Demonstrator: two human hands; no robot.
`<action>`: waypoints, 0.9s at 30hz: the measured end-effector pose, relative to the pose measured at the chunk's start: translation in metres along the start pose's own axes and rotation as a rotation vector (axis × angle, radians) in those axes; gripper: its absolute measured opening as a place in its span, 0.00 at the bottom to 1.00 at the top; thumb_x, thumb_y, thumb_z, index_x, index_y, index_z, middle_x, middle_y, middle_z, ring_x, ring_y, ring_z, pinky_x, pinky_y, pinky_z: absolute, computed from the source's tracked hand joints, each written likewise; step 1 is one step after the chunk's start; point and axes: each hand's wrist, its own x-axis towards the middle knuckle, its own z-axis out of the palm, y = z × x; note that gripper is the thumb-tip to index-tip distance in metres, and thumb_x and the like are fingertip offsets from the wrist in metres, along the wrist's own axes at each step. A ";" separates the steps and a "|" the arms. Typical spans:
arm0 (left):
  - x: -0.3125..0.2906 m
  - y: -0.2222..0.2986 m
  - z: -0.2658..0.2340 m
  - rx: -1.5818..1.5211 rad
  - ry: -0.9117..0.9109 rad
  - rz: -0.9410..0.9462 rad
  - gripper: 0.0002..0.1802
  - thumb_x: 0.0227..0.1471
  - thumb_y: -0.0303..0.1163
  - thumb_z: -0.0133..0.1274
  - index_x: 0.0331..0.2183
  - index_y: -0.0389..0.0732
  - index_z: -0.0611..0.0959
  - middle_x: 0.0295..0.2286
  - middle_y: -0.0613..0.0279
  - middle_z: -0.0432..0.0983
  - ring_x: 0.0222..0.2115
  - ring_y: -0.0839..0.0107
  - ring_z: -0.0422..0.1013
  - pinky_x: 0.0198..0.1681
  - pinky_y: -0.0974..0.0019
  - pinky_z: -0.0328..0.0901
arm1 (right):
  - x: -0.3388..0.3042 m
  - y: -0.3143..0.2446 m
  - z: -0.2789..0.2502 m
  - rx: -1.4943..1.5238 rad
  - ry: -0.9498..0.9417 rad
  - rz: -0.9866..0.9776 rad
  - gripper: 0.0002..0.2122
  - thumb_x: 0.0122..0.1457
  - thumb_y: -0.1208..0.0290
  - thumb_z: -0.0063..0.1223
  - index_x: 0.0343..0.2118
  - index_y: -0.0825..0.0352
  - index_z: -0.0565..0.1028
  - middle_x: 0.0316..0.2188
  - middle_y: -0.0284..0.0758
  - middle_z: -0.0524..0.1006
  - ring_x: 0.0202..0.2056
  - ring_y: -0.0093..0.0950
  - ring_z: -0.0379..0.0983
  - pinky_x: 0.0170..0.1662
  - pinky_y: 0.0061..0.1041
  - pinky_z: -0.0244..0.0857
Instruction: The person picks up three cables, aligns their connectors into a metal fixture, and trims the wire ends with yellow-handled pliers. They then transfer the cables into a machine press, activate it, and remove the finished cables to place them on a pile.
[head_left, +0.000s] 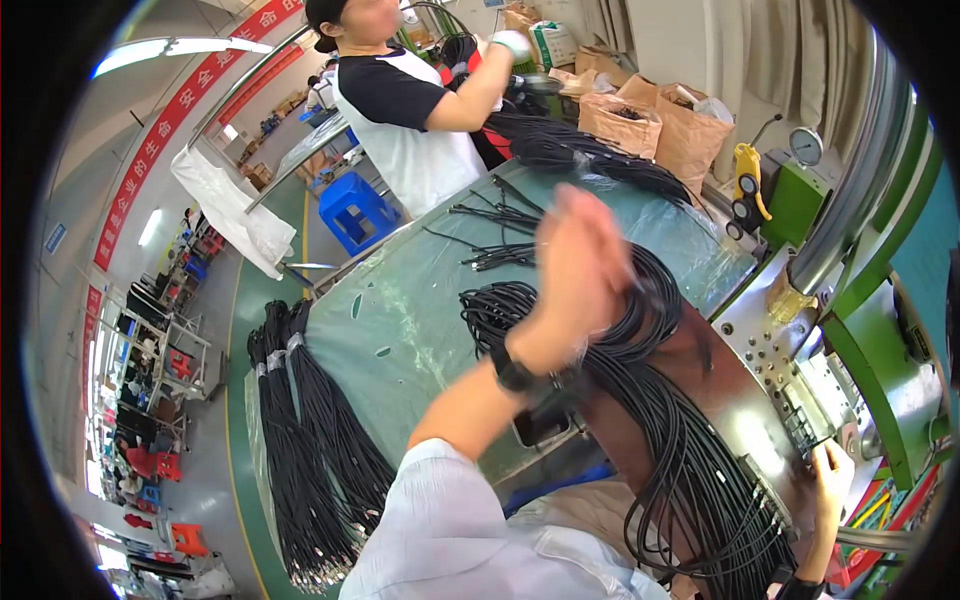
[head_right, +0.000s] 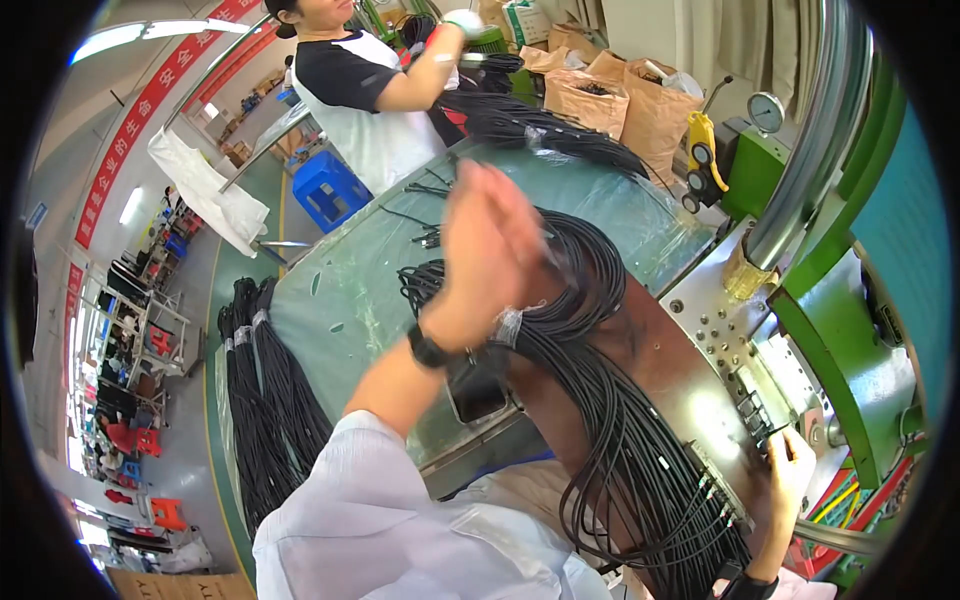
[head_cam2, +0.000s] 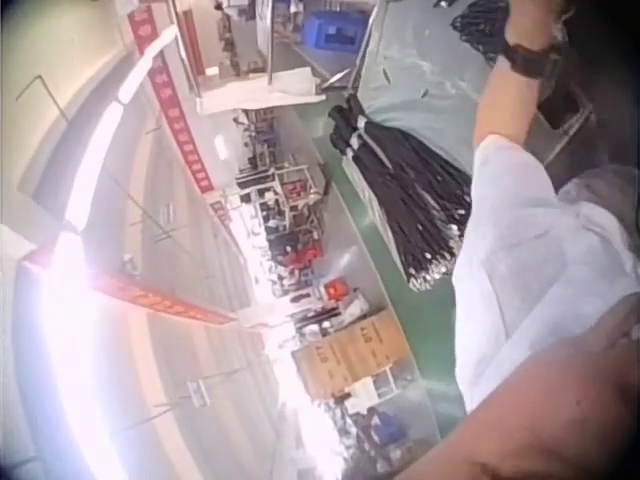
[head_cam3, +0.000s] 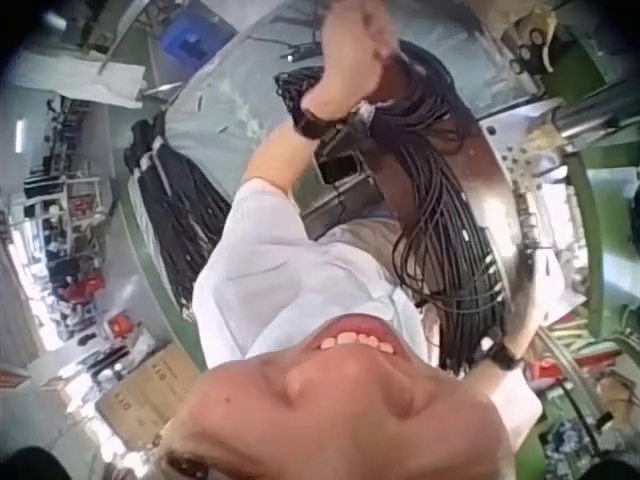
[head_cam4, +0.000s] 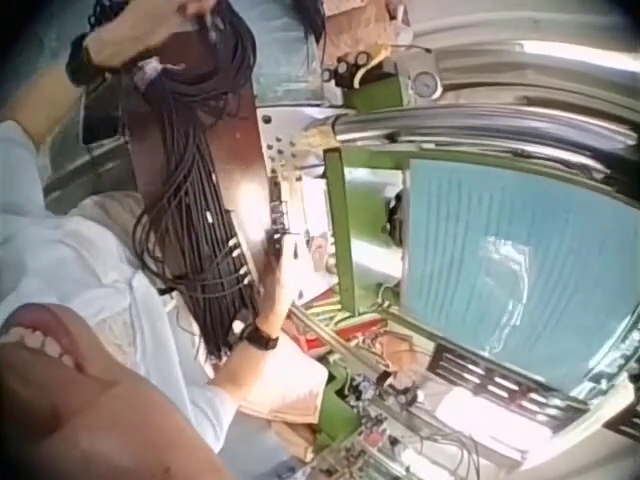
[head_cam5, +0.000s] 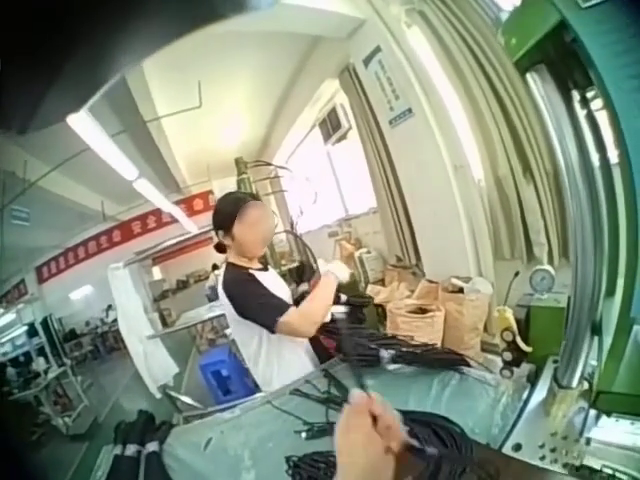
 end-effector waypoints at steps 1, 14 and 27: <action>0.036 0.015 -0.024 0.450 -0.051 0.341 0.19 0.61 0.39 0.35 0.20 0.44 0.68 0.12 0.68 0.61 0.12 0.76 0.57 0.16 0.70 0.56 | -0.007 -0.003 0.009 -0.258 0.143 -0.249 0.08 0.51 0.75 0.52 0.35 0.70 0.74 0.29 0.34 0.71 0.30 0.24 0.65 0.35 0.22 0.60; -0.106 -0.115 0.004 0.766 -1.118 -1.356 0.23 0.60 0.42 0.39 0.37 0.29 0.78 0.28 0.54 0.79 0.27 0.71 0.75 0.31 0.71 0.69 | -0.067 -0.047 0.067 -0.392 0.238 -0.409 0.13 0.47 0.85 0.48 0.38 0.71 0.73 0.33 0.44 0.71 0.37 0.42 0.68 0.43 0.31 0.63; -0.054 -0.239 0.081 0.255 -0.493 -1.352 0.18 0.58 0.41 0.43 0.35 0.32 0.73 0.18 0.68 0.66 0.16 0.74 0.63 0.27 0.64 0.67 | 0.052 0.004 -0.010 -0.686 0.531 -0.382 0.11 0.56 0.66 0.47 0.36 0.69 0.74 0.31 0.43 0.75 0.33 0.39 0.71 0.38 0.32 0.65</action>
